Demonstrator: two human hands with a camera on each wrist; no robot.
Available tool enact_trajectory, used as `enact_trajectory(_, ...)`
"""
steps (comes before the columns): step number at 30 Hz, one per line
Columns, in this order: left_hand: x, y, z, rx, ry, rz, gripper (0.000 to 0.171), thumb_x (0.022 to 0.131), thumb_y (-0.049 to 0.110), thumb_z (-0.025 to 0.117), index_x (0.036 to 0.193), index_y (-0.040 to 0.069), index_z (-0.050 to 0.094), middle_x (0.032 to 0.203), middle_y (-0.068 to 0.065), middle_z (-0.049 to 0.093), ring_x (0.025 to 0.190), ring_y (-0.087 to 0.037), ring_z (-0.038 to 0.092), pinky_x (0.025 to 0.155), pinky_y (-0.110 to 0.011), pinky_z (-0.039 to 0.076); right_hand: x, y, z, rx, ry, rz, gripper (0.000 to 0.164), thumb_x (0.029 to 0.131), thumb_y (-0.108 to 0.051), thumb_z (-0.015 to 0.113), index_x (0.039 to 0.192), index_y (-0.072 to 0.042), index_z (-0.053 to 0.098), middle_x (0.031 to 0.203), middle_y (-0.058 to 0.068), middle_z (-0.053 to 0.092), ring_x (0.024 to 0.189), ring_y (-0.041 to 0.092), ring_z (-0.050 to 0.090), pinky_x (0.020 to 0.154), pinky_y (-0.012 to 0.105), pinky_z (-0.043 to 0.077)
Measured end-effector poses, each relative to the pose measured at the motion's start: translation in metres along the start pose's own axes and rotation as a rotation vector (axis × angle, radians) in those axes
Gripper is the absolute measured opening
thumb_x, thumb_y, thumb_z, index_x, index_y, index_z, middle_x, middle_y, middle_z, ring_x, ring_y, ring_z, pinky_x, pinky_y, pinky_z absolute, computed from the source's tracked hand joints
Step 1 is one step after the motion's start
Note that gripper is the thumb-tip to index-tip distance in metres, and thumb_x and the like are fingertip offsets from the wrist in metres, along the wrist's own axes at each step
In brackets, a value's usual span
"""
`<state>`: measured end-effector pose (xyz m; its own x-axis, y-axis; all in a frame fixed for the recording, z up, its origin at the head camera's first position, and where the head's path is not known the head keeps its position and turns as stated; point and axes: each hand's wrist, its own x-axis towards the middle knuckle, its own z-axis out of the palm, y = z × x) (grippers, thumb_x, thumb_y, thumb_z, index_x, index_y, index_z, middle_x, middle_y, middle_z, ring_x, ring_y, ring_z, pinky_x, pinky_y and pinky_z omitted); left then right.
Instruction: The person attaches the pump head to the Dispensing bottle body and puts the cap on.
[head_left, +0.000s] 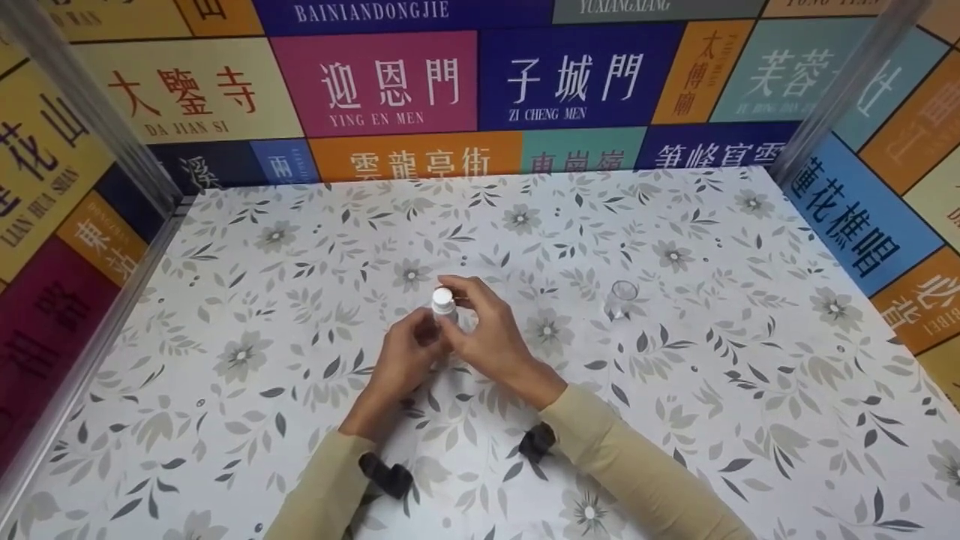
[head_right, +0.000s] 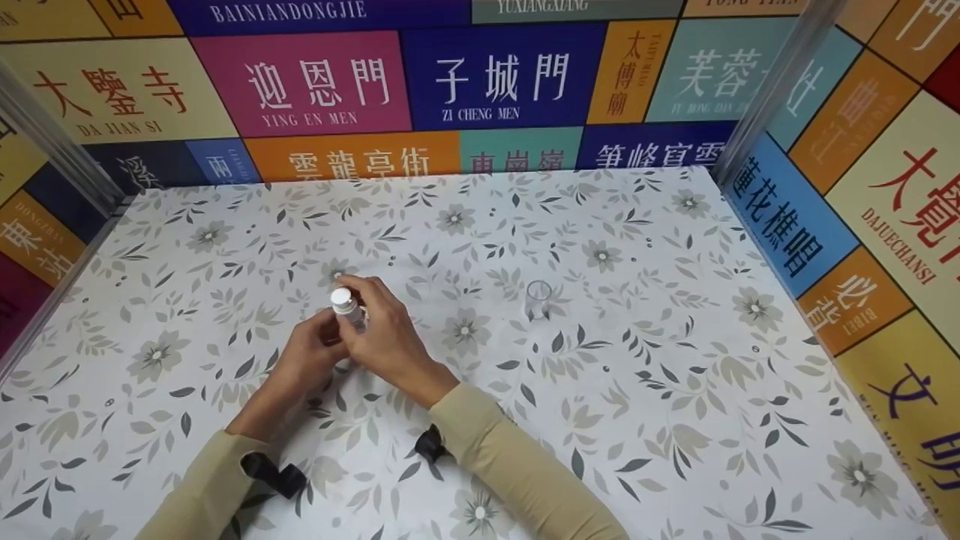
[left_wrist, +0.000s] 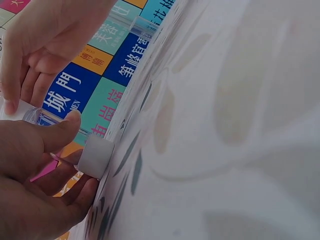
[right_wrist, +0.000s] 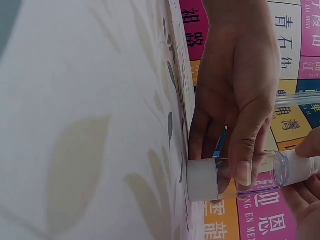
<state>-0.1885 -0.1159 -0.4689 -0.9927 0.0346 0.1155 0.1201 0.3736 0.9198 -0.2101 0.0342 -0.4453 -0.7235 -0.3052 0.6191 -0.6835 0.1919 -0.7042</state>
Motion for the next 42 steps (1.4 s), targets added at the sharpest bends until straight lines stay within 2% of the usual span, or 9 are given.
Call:
enact_trajectory(11,0.0003,-0.0002,0.0001,0.021,-0.008,-0.028,0.027,0.087,0.002,0.071,0.114,0.004,0.067,0.115,-0.015,0.072,0.111,-0.028,0.068,0.099,-0.041,0.056,0.0001,-0.0017,0.0014,0.011,0.022,-0.005,0.043,0.085,0.004,0.07,0.126,0.002,0.061,0.119,0.014,0.065,0.109,0.024,0.066,0.098,0.028,0.056)
enact_trajectory(16,0.0014,0.0009,0.0,0.026,-0.005,-0.014,0.02,0.087,0.003,0.073,0.106,0.005,0.068,0.101,-0.014,0.071,0.096,-0.024,0.067,0.086,-0.036,0.056,0.0005,-0.0014,0.0012,0.013,0.027,0.009,0.037,0.086,0.004,0.069,0.122,0.004,0.062,0.118,0.015,0.066,0.106,0.025,0.067,0.096,0.027,0.057)
enact_trajectory(18,0.0016,0.0007,0.0,0.031,-0.005,-0.008,0.019,0.087,0.003,0.073,0.105,0.005,0.068,0.1,-0.013,0.071,0.094,-0.024,0.066,0.084,-0.036,0.056,0.0002,-0.0013,0.001,0.006,0.026,0.016,0.037,0.086,0.003,0.07,0.122,0.004,0.062,0.117,0.016,0.066,0.105,0.025,0.068,0.095,0.027,0.057)
enact_trajectory(23,0.0011,0.0003,0.0001,0.035,-0.008,-0.019,0.025,0.086,0.002,0.073,0.11,0.005,0.068,0.111,-0.015,0.072,0.106,-0.026,0.068,0.095,-0.04,0.057,-0.0005,-0.0014,0.0008,-0.002,0.035,0.019,0.038,0.086,0.002,0.072,0.123,0.005,0.062,0.114,0.015,0.066,0.104,0.026,0.068,0.094,0.032,0.059)
enact_trajectory(28,0.0009,0.0008,0.0004,0.03,-0.01,-0.021,0.027,0.086,0.001,0.072,0.112,0.004,0.068,0.111,-0.015,0.072,0.105,-0.027,0.068,0.095,-0.04,0.056,0.0,-0.0018,0.0003,-0.018,0.043,0.008,0.039,0.085,0.002,0.072,0.122,0.004,0.062,0.116,0.014,0.066,0.109,0.023,0.067,0.098,0.034,0.057)
enact_trajectory(34,0.0014,0.001,0.0007,-0.019,-0.018,-0.021,0.027,0.087,0.001,0.072,0.114,0.004,0.067,0.119,-0.016,0.07,0.113,-0.029,0.068,0.1,-0.04,0.056,0.0003,-0.0008,-0.0005,-0.011,0.027,-0.029,0.038,0.087,0.003,0.07,0.123,0.005,0.061,0.118,0.016,0.065,0.108,0.024,0.067,0.097,0.032,0.057)
enact_trajectory(42,0.0016,0.0002,0.0007,0.011,-0.01,-0.018,0.026,0.086,0.0,0.072,0.112,0.005,0.067,0.116,-0.015,0.071,0.112,-0.029,0.068,0.099,-0.041,0.056,0.0011,-0.0032,-0.0008,-0.018,0.033,-0.007,0.039,0.086,0.001,0.073,0.123,0.005,0.062,0.115,0.016,0.066,0.105,0.025,0.068,0.095,0.033,0.058)
